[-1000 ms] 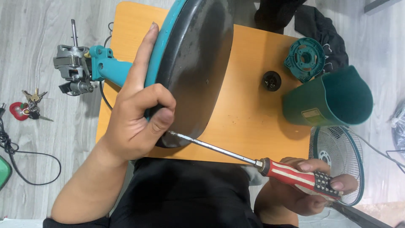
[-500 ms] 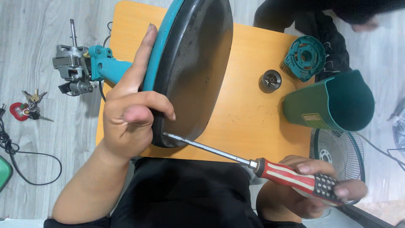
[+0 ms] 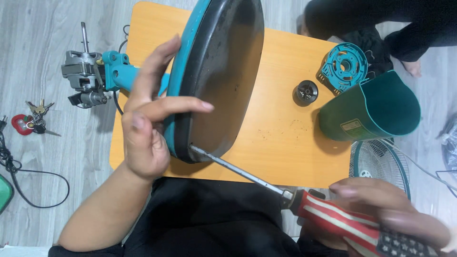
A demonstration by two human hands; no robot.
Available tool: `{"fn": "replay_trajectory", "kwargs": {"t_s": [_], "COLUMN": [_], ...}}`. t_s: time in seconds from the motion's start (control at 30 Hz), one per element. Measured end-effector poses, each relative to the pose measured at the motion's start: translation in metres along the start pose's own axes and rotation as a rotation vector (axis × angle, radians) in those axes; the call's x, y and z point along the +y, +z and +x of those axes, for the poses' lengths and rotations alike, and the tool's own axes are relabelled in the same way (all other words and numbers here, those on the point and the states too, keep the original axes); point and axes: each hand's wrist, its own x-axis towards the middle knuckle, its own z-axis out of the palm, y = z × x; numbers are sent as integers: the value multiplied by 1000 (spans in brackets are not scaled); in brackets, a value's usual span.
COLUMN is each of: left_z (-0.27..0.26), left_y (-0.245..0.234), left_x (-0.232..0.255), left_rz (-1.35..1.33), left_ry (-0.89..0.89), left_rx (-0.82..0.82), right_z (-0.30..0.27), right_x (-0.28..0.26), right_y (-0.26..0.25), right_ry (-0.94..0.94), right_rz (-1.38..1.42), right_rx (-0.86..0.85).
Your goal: Disassembling and reassembling the base of an electric fan using a screwdriver
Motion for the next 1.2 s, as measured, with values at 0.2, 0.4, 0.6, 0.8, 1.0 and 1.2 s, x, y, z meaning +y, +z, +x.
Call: {"fn": "replay_trajectory", "kwargs": {"t_s": [0.2,0.4,0.6,0.8,1.0,1.2], "left_z": [-12,-11,-34,-36,-36,-38], "left_y": [-14,-19,-5,3,7,12], "left_x": [-27,-24,-44,-31,-31,-33], "left_rz": [235,202,155,230,225,185], "left_ry": [167,166,245,153,187,232], "left_rx": [-112,-274,26,-34,34,113], "right_z": [11,19,27,-33,8,-1], "right_x": [57,83,85,166,114,125], "right_y": [18,35,46,22,28,1], "right_ry": [-238,-449,-301,-498,-366,-375], "right_rz": [169,132,222,-1604,11,274], "right_rx": [151,384,495,984,556,337]}}
